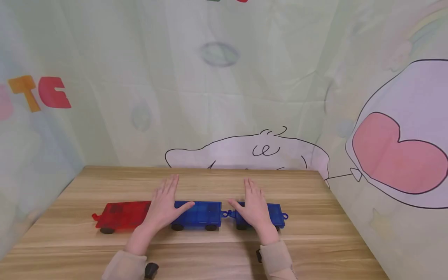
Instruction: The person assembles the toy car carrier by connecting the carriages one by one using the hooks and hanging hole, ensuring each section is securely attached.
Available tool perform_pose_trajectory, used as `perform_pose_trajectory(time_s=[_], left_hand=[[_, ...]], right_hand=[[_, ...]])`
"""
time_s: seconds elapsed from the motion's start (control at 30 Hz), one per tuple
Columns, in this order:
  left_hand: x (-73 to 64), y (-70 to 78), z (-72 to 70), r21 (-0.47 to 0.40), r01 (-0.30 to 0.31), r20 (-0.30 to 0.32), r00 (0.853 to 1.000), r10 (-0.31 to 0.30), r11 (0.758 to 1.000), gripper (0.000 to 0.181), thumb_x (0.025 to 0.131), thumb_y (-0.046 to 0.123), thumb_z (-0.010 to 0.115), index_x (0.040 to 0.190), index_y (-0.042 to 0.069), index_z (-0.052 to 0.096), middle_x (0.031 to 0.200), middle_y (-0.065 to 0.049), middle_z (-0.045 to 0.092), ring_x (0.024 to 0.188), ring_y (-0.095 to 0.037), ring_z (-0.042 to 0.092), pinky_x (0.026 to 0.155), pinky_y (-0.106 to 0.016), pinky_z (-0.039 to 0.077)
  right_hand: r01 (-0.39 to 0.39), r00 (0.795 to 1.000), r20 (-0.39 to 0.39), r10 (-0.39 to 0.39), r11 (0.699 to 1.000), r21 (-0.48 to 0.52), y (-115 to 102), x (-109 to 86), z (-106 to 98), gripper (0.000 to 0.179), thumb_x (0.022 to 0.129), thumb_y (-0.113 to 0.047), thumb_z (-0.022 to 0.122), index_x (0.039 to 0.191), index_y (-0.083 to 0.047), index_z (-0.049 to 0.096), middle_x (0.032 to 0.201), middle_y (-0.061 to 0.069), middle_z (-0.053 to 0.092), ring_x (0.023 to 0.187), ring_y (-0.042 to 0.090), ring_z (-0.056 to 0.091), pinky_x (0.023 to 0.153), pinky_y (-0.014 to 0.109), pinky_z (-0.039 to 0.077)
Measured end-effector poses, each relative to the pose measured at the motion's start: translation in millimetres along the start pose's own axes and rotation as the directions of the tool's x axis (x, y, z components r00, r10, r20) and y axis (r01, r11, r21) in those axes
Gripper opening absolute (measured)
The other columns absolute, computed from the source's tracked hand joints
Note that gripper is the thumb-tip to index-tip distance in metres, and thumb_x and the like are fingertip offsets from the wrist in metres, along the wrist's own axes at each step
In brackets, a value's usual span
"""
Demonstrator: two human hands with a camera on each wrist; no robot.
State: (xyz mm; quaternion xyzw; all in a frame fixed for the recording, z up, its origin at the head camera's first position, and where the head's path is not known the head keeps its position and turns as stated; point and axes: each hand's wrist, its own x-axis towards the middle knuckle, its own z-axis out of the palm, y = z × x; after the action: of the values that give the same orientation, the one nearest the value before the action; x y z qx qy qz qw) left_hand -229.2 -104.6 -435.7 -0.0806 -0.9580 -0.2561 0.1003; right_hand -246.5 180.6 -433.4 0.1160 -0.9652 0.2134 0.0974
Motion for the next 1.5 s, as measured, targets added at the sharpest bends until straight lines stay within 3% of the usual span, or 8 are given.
perform_pose_trajectory(time_s=[0.13, 0.33, 0.47, 0.63, 0.87, 1.07, 1.5], left_hand=[[1.9, 2.3, 1.6, -0.043, -0.027, -0.016, 1.0, 0.026, 0.999, 0.107, 0.081, 0.059, 0.069, 0.155, 0.002, 0.017, 0.161, -0.021, 0.02, 0.149, -0.043, 0.015, 0.118, -0.065, 0.011], [4.6, 6.6, 4.1, -0.135, -0.014, 0.025, 1.0, 0.018, 0.991, 0.112, 0.076, 0.053, 0.077, 0.155, 0.0, 0.018, 0.16, -0.022, 0.022, 0.148, -0.042, 0.019, 0.117, -0.062, 0.02], [5.9, 9.6, 5.1, -0.247, 0.015, 0.076, 0.997, 0.004, 0.969, 0.114, 0.072, 0.044, 0.084, 0.155, 0.0, 0.019, 0.161, -0.021, 0.02, 0.148, -0.041, 0.02, 0.116, -0.06, 0.024], [7.7, 11.7, 8.5, -0.322, 0.011, 0.12, 0.992, 0.03, 0.947, 0.118, 0.065, 0.036, 0.091, 0.153, -0.002, 0.022, 0.16, -0.022, 0.023, 0.147, -0.041, 0.024, 0.117, -0.057, 0.026], [7.9, 14.5, 13.6, -0.319, 0.015, 0.191, 0.98, 0.049, 0.948, 0.117, 0.063, 0.034, 0.092, 0.153, 0.001, 0.025, 0.158, -0.021, 0.029, 0.144, -0.041, 0.03, 0.113, -0.058, 0.032], [10.5, 15.2, 17.3, -0.314, -0.037, 0.218, 0.97, 0.11, 0.949, 0.115, 0.059, 0.033, 0.095, 0.15, -0.001, 0.033, 0.154, -0.021, 0.036, 0.142, -0.039, 0.036, 0.113, -0.054, 0.034], [13.6, 19.2, 24.8, -0.292, -0.082, 0.284, 0.944, 0.168, 0.953, 0.105, 0.062, 0.037, 0.093, 0.147, 0.002, 0.041, 0.151, -0.018, 0.043, 0.14, -0.038, 0.039, 0.111, -0.057, 0.036]], right_hand=[[-0.019, 1.0, 0.002, 0.019, 0.999, 0.039, 7, -0.3, -5, 0.093, 0.09, -0.05, 0.063, 0.151, 0.007, 0.022, 0.157, 0.027, 0.026, 0.145, 0.043, 0.026, 0.118, 0.059, 0.021], [-0.093, 0.995, 0.057, 0.087, 0.987, 0.13, 21, -1.1, -15, 0.093, 0.091, -0.047, 0.065, 0.152, 0.008, 0.02, 0.155, 0.029, 0.026, 0.143, 0.046, 0.027, 0.116, 0.058, 0.025], [-0.124, 0.989, 0.1, 0.108, 0.978, 0.169, 32, -2.8, -20, 0.094, 0.09, -0.045, 0.066, 0.153, 0.006, 0.018, 0.156, 0.03, 0.024, 0.144, 0.047, 0.024, 0.117, 0.058, 0.024], [-0.142, 0.986, 0.125, 0.115, 0.961, 0.238, 45, -5.2, -25, 0.096, 0.088, -0.044, 0.069, 0.152, 0.007, 0.019, 0.156, 0.03, 0.024, 0.144, 0.047, 0.024, 0.116, 0.06, 0.024], [-0.092, 0.992, 0.112, 0.06, 0.949, 0.301, 63, -11.3, -26, 0.093, 0.084, -0.037, 0.076, 0.15, 0.007, 0.027, 0.152, 0.03, 0.033, 0.142, 0.047, 0.029, 0.114, 0.062, 0.026], [-0.025, 0.994, 0.112, -0.01, 0.951, 0.308, 74, -14.5, -29, 0.091, 0.08, -0.031, 0.081, 0.146, 0.01, 0.033, 0.147, 0.031, 0.041, 0.138, 0.05, 0.035, 0.11, 0.065, 0.03], [0.065, 0.974, 0.183, -0.133, 0.939, 0.337, 87, -17.9, -27, 0.083, 0.069, -0.025, 0.089, 0.134, 0.009, 0.051, 0.134, 0.025, 0.058, 0.129, 0.044, 0.049, 0.106, 0.06, 0.038]])
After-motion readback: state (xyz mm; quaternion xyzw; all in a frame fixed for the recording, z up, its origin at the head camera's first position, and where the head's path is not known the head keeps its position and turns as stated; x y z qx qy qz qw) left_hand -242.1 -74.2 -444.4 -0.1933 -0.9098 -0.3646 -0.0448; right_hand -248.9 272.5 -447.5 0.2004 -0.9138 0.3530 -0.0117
